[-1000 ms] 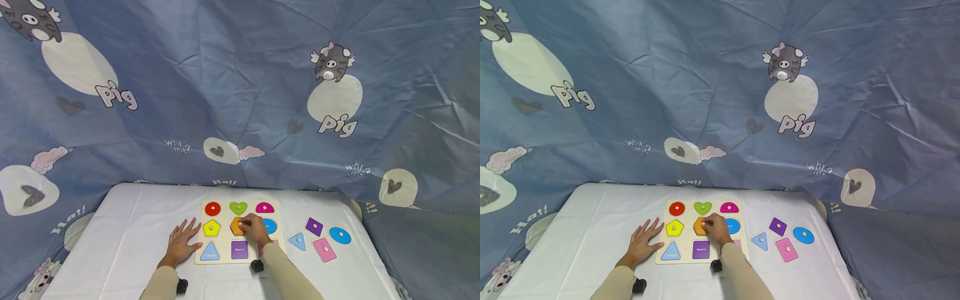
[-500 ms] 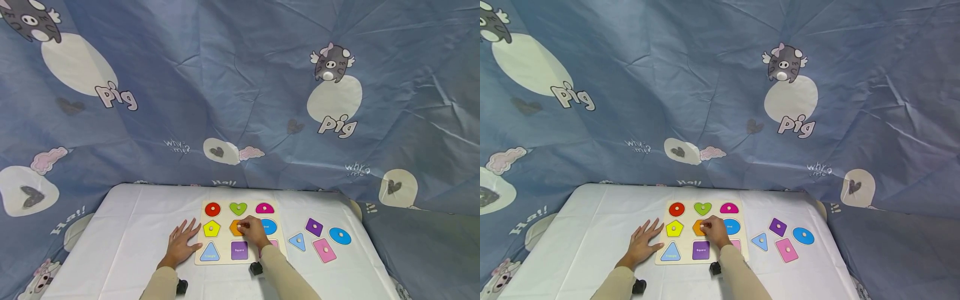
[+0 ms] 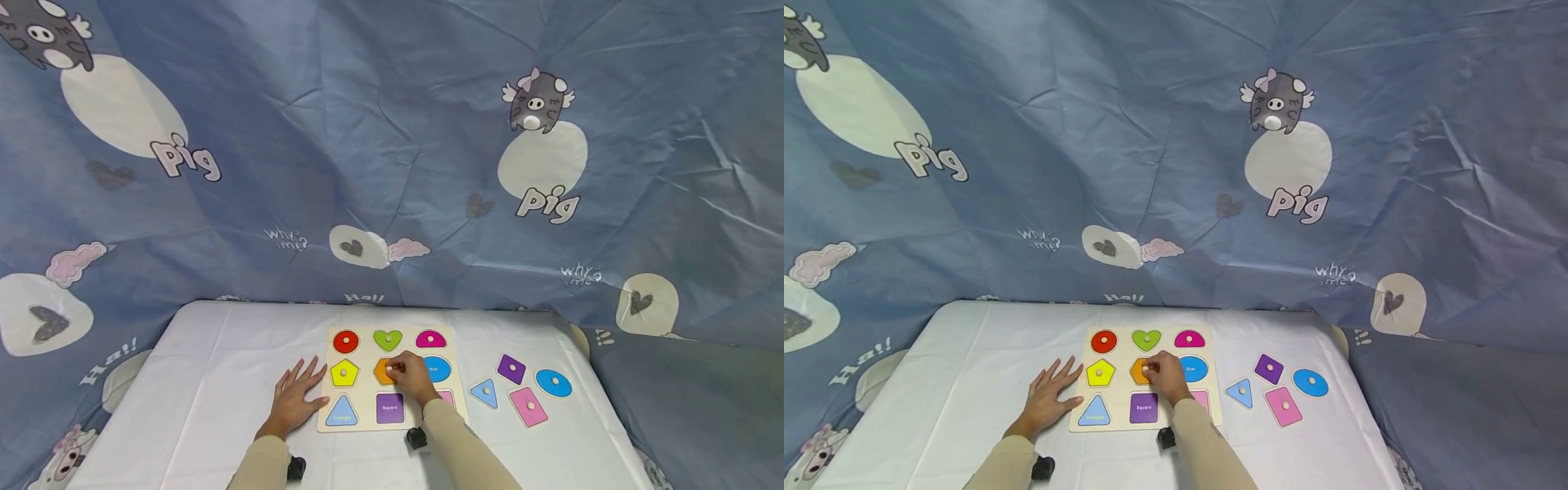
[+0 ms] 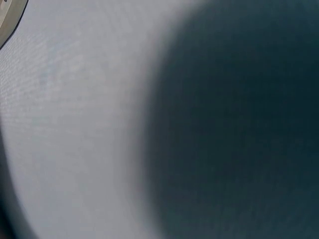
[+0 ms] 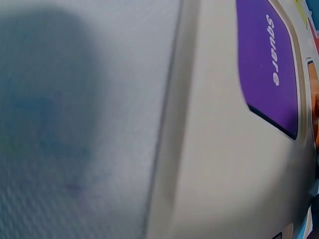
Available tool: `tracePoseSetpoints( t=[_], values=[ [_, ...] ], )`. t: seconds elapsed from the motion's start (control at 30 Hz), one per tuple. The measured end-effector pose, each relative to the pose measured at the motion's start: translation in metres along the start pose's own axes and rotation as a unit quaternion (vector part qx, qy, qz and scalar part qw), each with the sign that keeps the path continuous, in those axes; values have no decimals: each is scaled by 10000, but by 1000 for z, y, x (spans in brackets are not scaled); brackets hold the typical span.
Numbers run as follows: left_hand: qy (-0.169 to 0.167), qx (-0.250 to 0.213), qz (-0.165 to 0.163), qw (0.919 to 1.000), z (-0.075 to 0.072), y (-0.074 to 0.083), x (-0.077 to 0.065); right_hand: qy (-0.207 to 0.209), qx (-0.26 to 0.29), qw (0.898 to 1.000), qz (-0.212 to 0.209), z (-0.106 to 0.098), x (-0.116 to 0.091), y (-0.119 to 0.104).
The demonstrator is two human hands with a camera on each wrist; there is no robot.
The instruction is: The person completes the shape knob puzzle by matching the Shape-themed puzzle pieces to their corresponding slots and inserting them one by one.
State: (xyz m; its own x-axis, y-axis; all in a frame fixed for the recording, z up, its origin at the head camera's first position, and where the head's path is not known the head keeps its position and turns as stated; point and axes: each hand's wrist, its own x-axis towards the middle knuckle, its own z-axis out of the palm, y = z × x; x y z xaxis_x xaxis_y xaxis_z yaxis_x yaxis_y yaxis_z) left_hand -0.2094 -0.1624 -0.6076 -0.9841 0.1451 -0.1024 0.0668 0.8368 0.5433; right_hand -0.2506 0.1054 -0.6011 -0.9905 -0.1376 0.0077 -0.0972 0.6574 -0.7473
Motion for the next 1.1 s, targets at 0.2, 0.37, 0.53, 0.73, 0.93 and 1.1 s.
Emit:
tracePoseSetpoints(
  t=[0.2,0.37,0.53,0.73,0.93,1.1],
  values=[
    [0,3,-2,10000,2,0,-1,-53,221,9997,-103,-3,-2,3],
    [-27,-4,-3,10000,3,-1,-2,-161,457,9988,-92,-8,-7,6],
    [-4,-5,78,10000,2,-2,-1,-34,592,9982,-46,-16,-11,10],
    [-13,4,121,9999,2,-3,1,207,596,9978,-206,-28,-18,22],
    [4,73,118,9999,2,-3,1,614,571,9955,-433,-41,-26,35],
    [-38,34,102,9999,2,-2,2,915,781,9924,-261,-59,-31,45]
  ],
)
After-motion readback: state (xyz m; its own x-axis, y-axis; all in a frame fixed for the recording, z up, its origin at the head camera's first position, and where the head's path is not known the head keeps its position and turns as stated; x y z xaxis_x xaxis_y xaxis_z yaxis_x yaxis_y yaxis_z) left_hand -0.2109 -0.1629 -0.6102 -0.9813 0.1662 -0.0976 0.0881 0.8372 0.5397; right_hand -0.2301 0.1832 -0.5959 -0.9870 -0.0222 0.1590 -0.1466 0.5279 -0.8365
